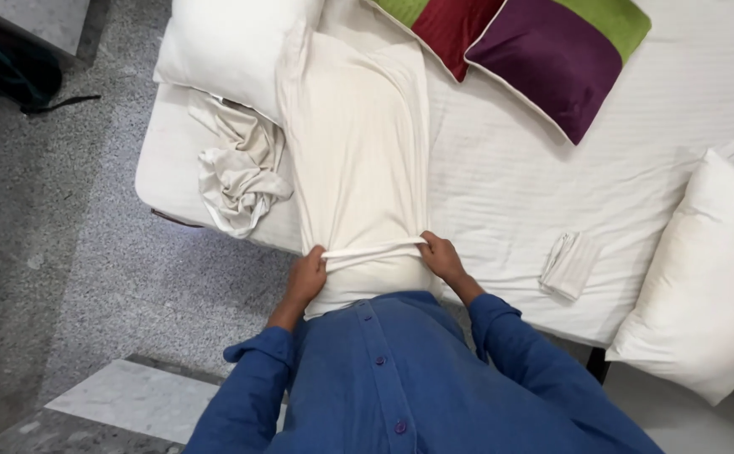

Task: The person puts a pillowcase on a small pillow, smooths it, and places it on a bed. They then put a pillowcase on a larger pillow, smooth it, and place it on the bed.

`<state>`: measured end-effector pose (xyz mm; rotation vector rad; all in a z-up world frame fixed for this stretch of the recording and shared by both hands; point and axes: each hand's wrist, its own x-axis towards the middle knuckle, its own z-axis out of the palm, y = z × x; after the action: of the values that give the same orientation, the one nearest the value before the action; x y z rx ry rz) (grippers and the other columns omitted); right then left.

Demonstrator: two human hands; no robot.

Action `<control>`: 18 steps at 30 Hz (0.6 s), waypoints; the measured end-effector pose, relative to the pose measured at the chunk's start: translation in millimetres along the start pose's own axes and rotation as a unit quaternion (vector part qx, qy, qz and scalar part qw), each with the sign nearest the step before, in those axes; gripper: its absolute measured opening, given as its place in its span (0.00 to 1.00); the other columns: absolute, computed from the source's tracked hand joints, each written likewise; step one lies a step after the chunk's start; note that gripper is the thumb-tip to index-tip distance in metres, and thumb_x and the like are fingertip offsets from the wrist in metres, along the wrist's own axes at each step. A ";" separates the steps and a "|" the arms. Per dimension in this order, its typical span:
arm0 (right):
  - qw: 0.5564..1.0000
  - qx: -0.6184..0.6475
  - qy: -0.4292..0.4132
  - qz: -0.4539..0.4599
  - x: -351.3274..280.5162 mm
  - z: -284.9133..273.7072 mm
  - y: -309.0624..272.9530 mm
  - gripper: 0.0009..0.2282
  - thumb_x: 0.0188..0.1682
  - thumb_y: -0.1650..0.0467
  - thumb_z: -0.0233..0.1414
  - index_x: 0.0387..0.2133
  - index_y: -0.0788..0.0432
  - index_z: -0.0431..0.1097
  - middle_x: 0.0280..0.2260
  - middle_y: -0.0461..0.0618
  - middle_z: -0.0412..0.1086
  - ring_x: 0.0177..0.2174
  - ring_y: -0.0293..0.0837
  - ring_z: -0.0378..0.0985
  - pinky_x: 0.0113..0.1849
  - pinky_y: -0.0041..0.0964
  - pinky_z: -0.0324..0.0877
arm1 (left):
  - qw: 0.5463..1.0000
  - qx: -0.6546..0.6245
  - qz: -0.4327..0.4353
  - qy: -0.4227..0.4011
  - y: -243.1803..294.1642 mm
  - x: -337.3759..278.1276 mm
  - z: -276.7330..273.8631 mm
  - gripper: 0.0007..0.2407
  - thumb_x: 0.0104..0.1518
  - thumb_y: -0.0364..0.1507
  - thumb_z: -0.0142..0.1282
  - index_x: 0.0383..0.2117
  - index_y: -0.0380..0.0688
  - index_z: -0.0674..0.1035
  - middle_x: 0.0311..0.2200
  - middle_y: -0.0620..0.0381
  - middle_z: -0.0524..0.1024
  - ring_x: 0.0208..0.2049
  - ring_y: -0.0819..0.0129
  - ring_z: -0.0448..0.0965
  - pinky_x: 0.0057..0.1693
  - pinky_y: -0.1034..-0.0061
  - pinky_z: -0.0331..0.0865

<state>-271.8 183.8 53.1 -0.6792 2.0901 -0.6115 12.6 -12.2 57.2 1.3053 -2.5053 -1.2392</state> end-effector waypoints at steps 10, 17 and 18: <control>0.994 0.093 0.043 -0.041 25.0 30.2 104.6 0.44 0.46 0.57 0.64 0.68 0.64 0.43 0.62 0.71 0.52 0.60 0.62 0.55 0.55 0.52 0.59 | 0.995 0.072 -0.024 0.070 25.0 -14.3 -11.4 0.42 0.42 0.44 0.74 0.62 0.36 0.63 0.57 0.35 0.67 0.58 0.39 0.67 0.58 0.50 0.62; 0.955 0.283 -0.059 0.064 35.3 24.5 60.2 0.45 0.47 0.50 0.56 0.68 0.68 0.46 0.62 0.68 0.63 0.61 0.58 0.65 0.59 0.47 0.63 | 0.959 -0.266 -0.088 -0.035 -20.9 13.8 31.6 0.46 0.48 0.39 0.69 0.71 0.40 0.51 0.67 0.40 0.63 0.66 0.51 0.64 0.67 0.63 0.60; 0.956 0.276 -0.036 0.094 39.1 26.3 63.9 0.46 0.49 0.51 0.58 0.68 0.69 0.41 0.62 0.69 0.58 0.61 0.57 0.62 0.59 0.46 0.61 | 0.957 -0.268 -0.105 -0.044 -18.9 15.6 31.9 0.44 0.48 0.38 0.69 0.71 0.40 0.53 0.66 0.40 0.64 0.66 0.52 0.65 0.67 0.63 0.60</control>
<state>-285.7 200.5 -23.3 -0.1777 1.7669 -0.9886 2.8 -9.2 18.3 1.4054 -1.8920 -1.8829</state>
